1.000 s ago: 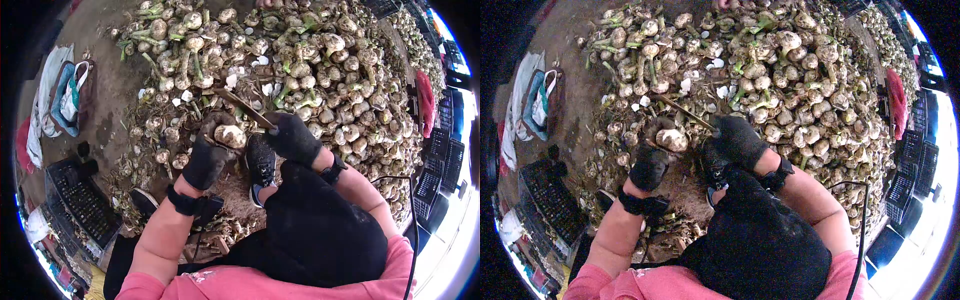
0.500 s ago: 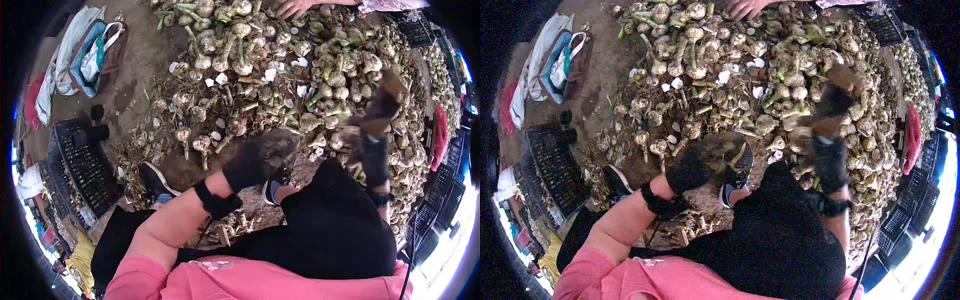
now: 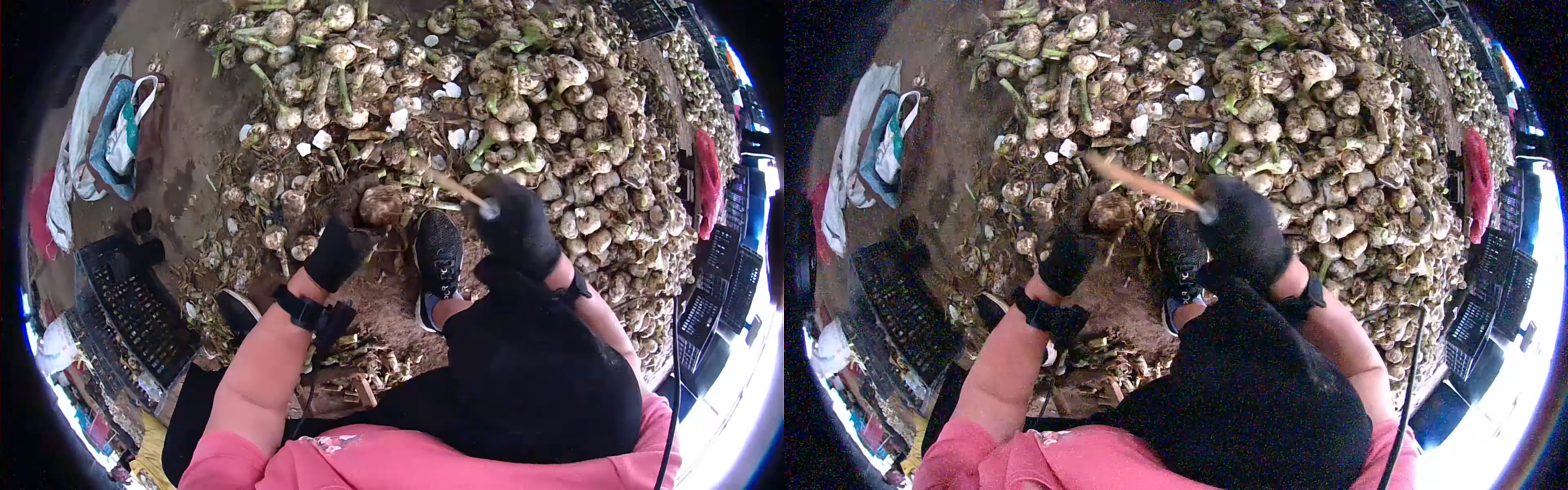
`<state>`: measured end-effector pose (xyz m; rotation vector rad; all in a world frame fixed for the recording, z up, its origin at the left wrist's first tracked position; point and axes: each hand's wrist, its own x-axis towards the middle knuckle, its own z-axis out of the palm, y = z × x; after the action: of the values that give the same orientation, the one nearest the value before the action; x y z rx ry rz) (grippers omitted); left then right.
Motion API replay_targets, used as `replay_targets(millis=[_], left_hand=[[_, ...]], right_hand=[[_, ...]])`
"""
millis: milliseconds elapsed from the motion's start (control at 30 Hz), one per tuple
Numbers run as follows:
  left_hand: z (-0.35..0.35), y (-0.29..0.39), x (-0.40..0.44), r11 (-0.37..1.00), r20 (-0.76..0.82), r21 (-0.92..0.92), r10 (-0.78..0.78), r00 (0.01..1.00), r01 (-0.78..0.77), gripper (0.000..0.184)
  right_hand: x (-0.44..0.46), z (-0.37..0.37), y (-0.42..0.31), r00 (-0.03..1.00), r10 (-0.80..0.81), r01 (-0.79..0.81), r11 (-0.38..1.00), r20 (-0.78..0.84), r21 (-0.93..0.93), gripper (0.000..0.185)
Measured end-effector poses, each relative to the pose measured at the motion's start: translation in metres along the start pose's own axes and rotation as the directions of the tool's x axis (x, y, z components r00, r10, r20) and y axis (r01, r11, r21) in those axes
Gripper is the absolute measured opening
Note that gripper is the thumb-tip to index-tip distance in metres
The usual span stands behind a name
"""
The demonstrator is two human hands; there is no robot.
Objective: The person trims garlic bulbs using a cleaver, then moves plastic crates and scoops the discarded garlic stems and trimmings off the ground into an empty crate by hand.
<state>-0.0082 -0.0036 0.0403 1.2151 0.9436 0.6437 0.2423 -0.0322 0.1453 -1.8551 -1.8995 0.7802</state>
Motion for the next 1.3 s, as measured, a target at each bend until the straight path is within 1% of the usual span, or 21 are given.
replay_targets(millis=[167,233,300,367,400,467,500,533,600,633,733,833,867,933,967,1067,1100,1133,1167,1233,1300], left_hand=[[0.009,0.034,-0.016,0.854,0.137,-0.459,-0.205,0.969,0.246,0.038],[0.012,0.024,-0.018,0.936,0.148,-0.336,-0.052,0.988,0.100,0.028],[0.020,0.028,-0.017,0.898,0.081,-0.374,-0.216,0.973,0.231,0.024],[0.024,0.019,-0.017,0.928,0.082,-0.282,-0.229,0.970,0.243,0.026],[0.027,0.001,-0.014,0.978,0.061,0.198,0.059,0.996,-0.070,0.028],[0.031,-0.018,-0.008,0.593,0.234,0.682,0.379,0.896,-0.428,0.032],[0.033,-0.019,-0.008,0.593,0.238,0.681,0.376,0.895,-0.430,0.032],[0.037,-0.019,-0.009,0.911,0.101,0.324,0.237,0.966,-0.257,0.032],[0.040,0.010,-0.010,0.992,0.048,-0.121,0.035,0.998,-0.029,0.032],[0.039,0.038,-0.010,0.996,0.098,-0.025,-0.087,0.991,0.090,0.032],[0.036,0.066,-0.016,0.976,0.132,0.092,-0.207,0.969,0.196,0.032],[0.030,0.057,-0.040,0.656,0.212,-0.713,-0.138,0.967,0.250,0.034],[0.028,0.061,-0.038,0.577,0.266,-0.774,-0.077,0.961,0.261,0.035],[0.030,0.063,-0.019,0.891,0.180,-0.426,-0.087,0.980,0.157,0.041],[0.030,0.064,-0.009,0.971,0.137,-0.208,-0.092,0.986,0.119,0.045],[0.035,0.056,0.008,0.882,0.273,-0.466,0.065,0.960,0.073,0.052],[0.027,0.056,0.006,0.977,0.201,0.124,0.146,0.969,-0.173,0.052],[0.020,0.057,0.007,0.662,0.181,0.680,0.264,0.947,-0.315,0.053],[0.022,0.060,0.008,0.656,0.168,0.687,0.275,0.947,-0.313,0.053],[0.033,0.064,0.005,0.995,0.121,-0.095,0.050,0.991,-0.039,0.051],[0.033,0.055,0.014,0.543,0.168,-0.807,-0.165,0.972,0.232,0.049]], right_hand=[[0.010,0.016,-0.012,0.961,-0.265,0.259,0.962,0.075,0.081,0.027],[0.010,0.013,-0.013,0.956,-0.276,0.269,0.960,0.104,0.074,0.030],[0.010,0.010,-0.013,0.946,-0.309,0.309,0.951,0.099,0.011,0.034],[0.007,0.009,-0.014,0.948,-0.297,0.293,0.955,0.115,0.045,0.034],[0.005,0.008,-0.015,0.948,-0.288,0.279,0.957,0.134,0.080,0.034],[0.005,0.007,-0.020,0.952,-0.277,0.271,0.961,0.131,0.062,0.033],[0.005,0.006,-0.020,0.955,-0.269,0.266,0.963,0.126,0.042,0.033],[0.005,0.006,-0.019,0.957,-0.264,0.261,0.964,0.123,0.043,0.033],[0.005,0.007,-0.017,0.964,-0.244,0.243,0.970,0.104,0.027,0.032],[0.005,0.008,-0.016,0.965,-0.241,0.240,0.970,0.100,0.028,0.032],[0.006,0.019,0.002,0.969,-0.240,0.240,0.971,0.060,0.011,0.029],[-0.002,0.028,0.062,0.994,0.096,-0.102,0.987,-0.047,-0.126,0.018],[-0.002,0.013,0.056,0.985,0.172,-0.170,0.982,-0.023,0.082,0.019],[-0.001,0.009,0.041,0.968,0.247,-0.188,0.653,0.028,0.734,0.019],[0.006,0.011,0.026,0.975,0.200,-0.202,0.615,0.097,0.762,0.020],[0.013,0.021,0.000,0.988,0.077,-0.151,0.560,0.130,0.815,0.021],[0.013,0.016,-0.007,0.987,0.074,-0.163,0.519,0.145,0.839,0.021],[0.018,0.012,-0.013,0.986,0.055,-0.164,0.482,0.158,0.861,0.020],[0.024,0.013,-0.013,0.987,0.036,-0.153,0.486,0.155,0.860,0.020],[0.029,0.021,-0.006,0.876,-0.422,0.474,0.845,-0.235,0.247,0.017],[0.026,0.024,-0.002,0.876,-0.414,0.475,0.828,-0.247,0.299,0.019]])
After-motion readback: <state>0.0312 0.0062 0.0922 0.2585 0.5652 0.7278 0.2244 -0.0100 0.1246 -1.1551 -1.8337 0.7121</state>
